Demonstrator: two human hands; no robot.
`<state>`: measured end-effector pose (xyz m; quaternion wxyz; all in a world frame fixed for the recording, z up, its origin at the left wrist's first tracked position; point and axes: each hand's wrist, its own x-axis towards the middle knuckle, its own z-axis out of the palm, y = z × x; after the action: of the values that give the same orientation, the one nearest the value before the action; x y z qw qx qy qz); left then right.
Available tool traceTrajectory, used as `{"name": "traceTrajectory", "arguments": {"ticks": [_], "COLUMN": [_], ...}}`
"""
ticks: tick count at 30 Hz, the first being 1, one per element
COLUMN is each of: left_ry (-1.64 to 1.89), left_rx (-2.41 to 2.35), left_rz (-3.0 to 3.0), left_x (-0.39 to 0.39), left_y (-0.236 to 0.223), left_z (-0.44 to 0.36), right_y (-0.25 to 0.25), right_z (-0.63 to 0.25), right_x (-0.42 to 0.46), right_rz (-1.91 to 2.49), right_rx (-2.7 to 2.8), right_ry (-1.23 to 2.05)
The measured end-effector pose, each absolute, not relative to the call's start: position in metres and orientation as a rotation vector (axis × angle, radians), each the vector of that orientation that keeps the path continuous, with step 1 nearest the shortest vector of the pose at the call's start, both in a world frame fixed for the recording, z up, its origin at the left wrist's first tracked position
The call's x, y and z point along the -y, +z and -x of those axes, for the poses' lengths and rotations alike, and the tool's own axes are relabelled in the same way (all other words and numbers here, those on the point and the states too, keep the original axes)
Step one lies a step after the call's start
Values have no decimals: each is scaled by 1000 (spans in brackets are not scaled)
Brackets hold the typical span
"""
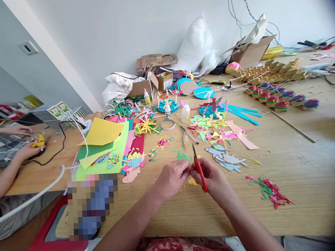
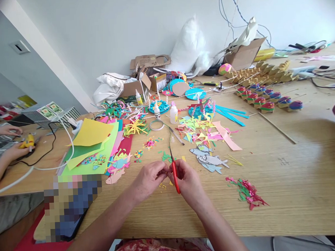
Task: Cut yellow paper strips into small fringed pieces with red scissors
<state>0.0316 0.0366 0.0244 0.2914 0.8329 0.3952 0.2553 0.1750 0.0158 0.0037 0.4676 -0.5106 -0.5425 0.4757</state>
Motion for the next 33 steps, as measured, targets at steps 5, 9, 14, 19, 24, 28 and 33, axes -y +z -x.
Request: {"name": "traceTrajectory", "arguments": {"ticks": [5,9,14,19,24,28,33], "left_ry": [714,727,722,708,710,782,835], "left_rx": [-1084,-1116,-1109,-1130,-1143,-1157,-1066], "left_rz": [-2057,-1832,-1905,-1900,-1860,-1862,-1613], "left_x": [-34,-33,-32,-30,-28,-28,-27], "left_y": [21,20,20,23,25,23,25], "left_z": [-29,-26,-25,-24,-24,-24,-14], "right_y": [7,11,14,19,19,18,24], "right_z": [-173,-170,-166,-165,-164,-163,-165], "right_x": [-15,-14,-12,-11,-11,-10,0], "right_rz": [1233,1272,1301,1340,1333,1347,1353], "right_rx": [1256,1219,1318,1386,1411,1474,1712], "right_ry": [1195,1154,1040,977,967,927,852]}}
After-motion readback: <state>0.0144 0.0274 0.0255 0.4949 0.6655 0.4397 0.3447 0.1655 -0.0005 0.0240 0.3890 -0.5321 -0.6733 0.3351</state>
